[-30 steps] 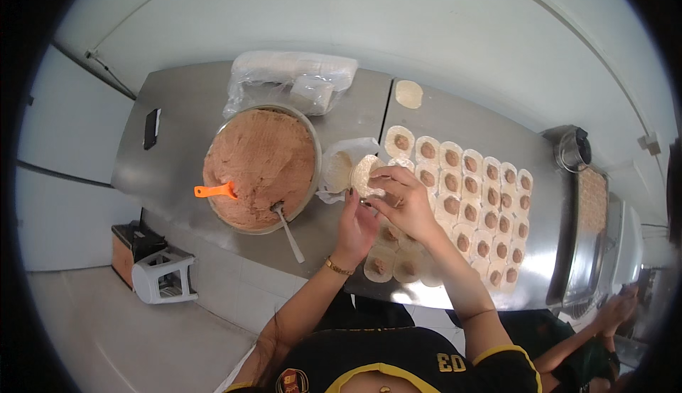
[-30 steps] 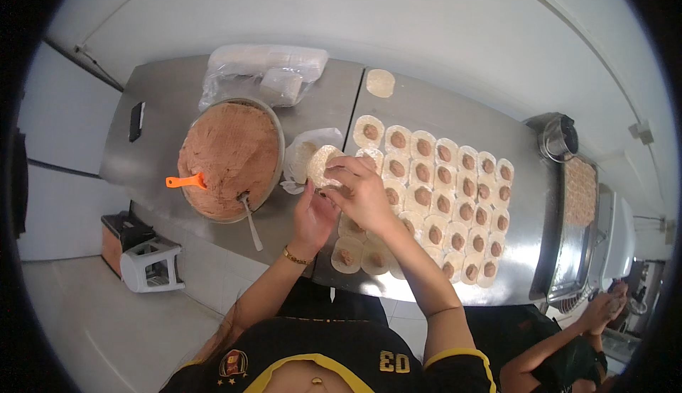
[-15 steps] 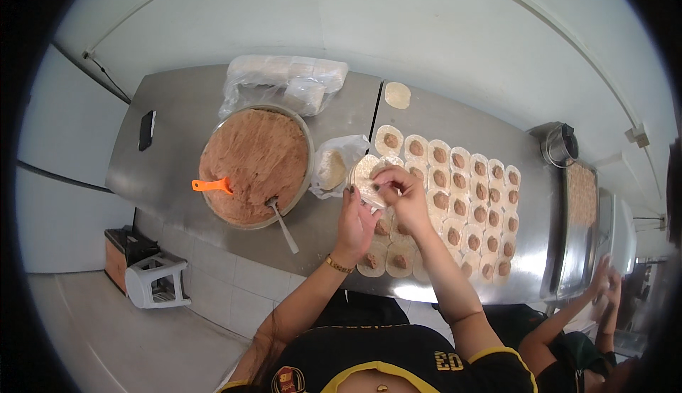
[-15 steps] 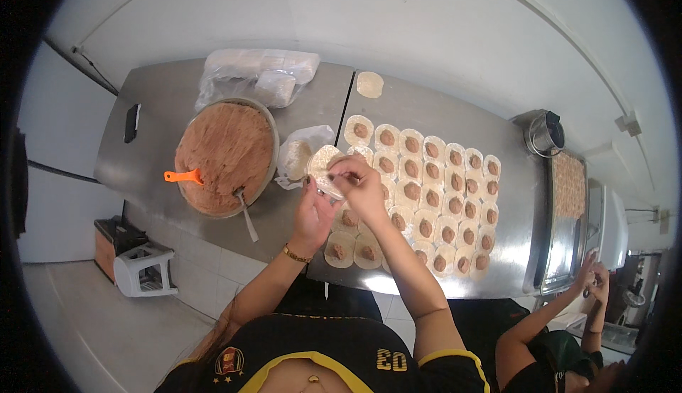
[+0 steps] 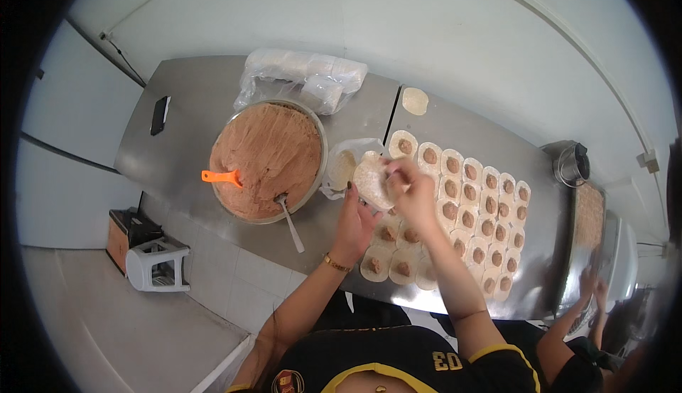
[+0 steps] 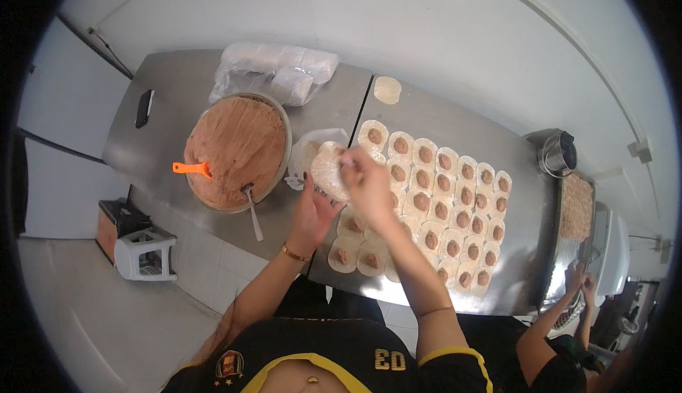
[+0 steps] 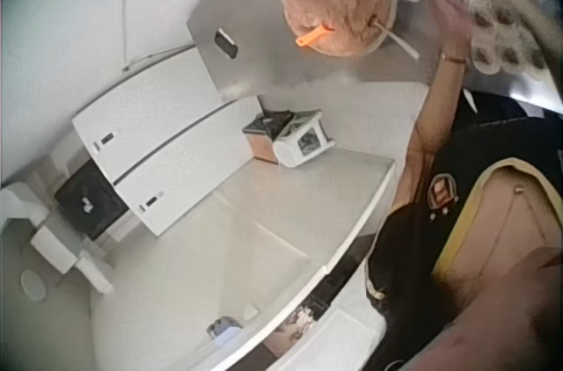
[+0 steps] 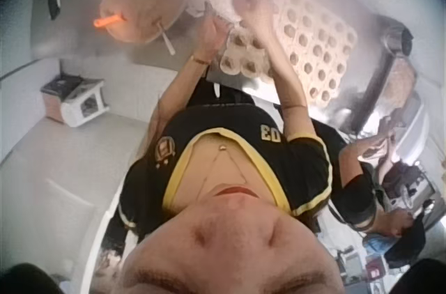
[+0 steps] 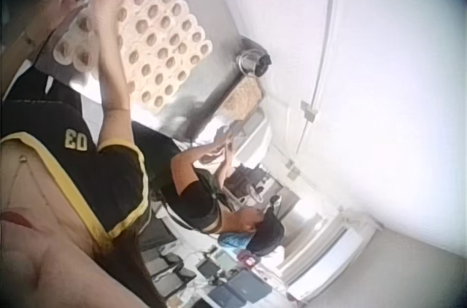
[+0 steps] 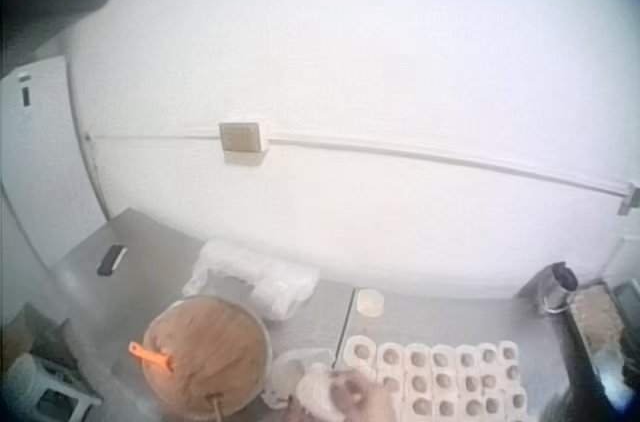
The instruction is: The person scoops a brown paste from a large bowl and places it into small round dough cups arranged on a metal tray. They then pick up a second dough circle and place it on top of the filled cup to seal it. The process is repeated for multiple units.
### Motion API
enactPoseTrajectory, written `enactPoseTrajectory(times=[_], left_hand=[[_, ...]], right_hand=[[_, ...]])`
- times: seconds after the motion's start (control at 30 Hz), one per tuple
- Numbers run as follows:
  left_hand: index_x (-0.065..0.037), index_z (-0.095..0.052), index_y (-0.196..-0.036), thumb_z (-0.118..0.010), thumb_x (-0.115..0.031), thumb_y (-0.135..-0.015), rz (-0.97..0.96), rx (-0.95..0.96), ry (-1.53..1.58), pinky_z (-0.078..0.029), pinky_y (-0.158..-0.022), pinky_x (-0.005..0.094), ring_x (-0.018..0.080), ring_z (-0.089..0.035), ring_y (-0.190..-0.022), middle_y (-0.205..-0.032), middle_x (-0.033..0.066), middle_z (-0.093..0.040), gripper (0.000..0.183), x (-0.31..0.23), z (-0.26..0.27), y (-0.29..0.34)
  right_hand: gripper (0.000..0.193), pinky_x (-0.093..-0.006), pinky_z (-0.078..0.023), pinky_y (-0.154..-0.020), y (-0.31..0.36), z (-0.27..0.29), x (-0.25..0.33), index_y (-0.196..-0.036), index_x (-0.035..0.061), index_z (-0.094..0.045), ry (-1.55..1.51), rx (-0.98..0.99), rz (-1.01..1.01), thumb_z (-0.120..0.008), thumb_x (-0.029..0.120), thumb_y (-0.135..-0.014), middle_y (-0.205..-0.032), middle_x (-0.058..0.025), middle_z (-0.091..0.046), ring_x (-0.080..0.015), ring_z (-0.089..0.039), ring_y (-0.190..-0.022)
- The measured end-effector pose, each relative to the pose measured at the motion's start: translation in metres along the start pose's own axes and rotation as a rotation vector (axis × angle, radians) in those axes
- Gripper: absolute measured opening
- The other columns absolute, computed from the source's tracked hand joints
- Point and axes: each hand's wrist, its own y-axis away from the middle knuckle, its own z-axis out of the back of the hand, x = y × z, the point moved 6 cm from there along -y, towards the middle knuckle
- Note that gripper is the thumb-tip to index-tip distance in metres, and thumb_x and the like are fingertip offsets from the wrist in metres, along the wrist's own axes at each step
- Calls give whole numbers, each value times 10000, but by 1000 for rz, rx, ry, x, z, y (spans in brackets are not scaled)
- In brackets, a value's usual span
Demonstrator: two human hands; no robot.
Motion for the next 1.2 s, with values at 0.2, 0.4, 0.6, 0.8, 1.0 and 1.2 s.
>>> enactPoseTrajectory(times=[0.2, 0.4, 0.6, 0.8, 1.0, 1.2], left_hand=[[-82, -356, -1299, -448, -190, -958, -37, -61, -114, -417, -981, 404, 195, -479, -1176, -1273, 71, -467, 369, 5, 1, -4], [-83, -347, -1275, -476, -127, -926, -16, -68, -34, -433, -955, 413, 210, -487, -1156, -1258, 79, -460, 375, 3, 1, -2], [-84, -345, -1320, -454, -178, -944, -5, -65, -135, -421, -978, 404, 230, -476, -1187, -1296, 85, -458, 402, -7, 14, 18], [-73, -333, -1331, -454, -196, -950, 45, -57, -178, -416, -983, 404, 234, -476, -1189, -1303, 94, -456, 418, -9, 17, 35], [-59, -326, -1334, -435, -191, -958, 96, -71, -204, -422, -981, 410, 243, -469, -1205, -1319, 114, -445, 413, -11, 22, 46], [-61, -313, -1348, -431, -193, -961, 99, -49, -201, -411, -995, 421, 251, -452, -1226, -1342, 119, -428, 426, -10, 29, 50]], right_hand=[[67, -222, -439, -600, 10, -8, -19, -933, 42, -500, -285, -11, -126, -488, -3, -885, -802, -69, -628, -86, -549, -666], [105, -286, -524, -772, -21, 35, -75, -1016, 27, -514, -1023, -105, -546, -486, 76, -927, -948, -51, -593, -144, -600, -838], [250, -318, -536, -847, -120, 105, -128, -1149, -2, -462, -1221, -301, -292, -495, 35, -904, -1087, -136, -576, -208, -603, -982], [533, -425, -466, -908, -172, 126, -241, -1321, 29, -380, 132, -439, -352, -575, 56, -826, -1231, -204, -522, -316, -554, -1075], [407, -397, -402, -980, -171, 105, -268, -1139, 163, -628, 800, -342, -75, -599, 74, -743, -1256, -156, -528, -337, -492, -1153], [349, -477, -345, -1010, -179, 112, -280, -1120, 224, -645, 792, -304, -147, -557, 126, -797, -1300, -104, -508, -374, -416, -1234]])
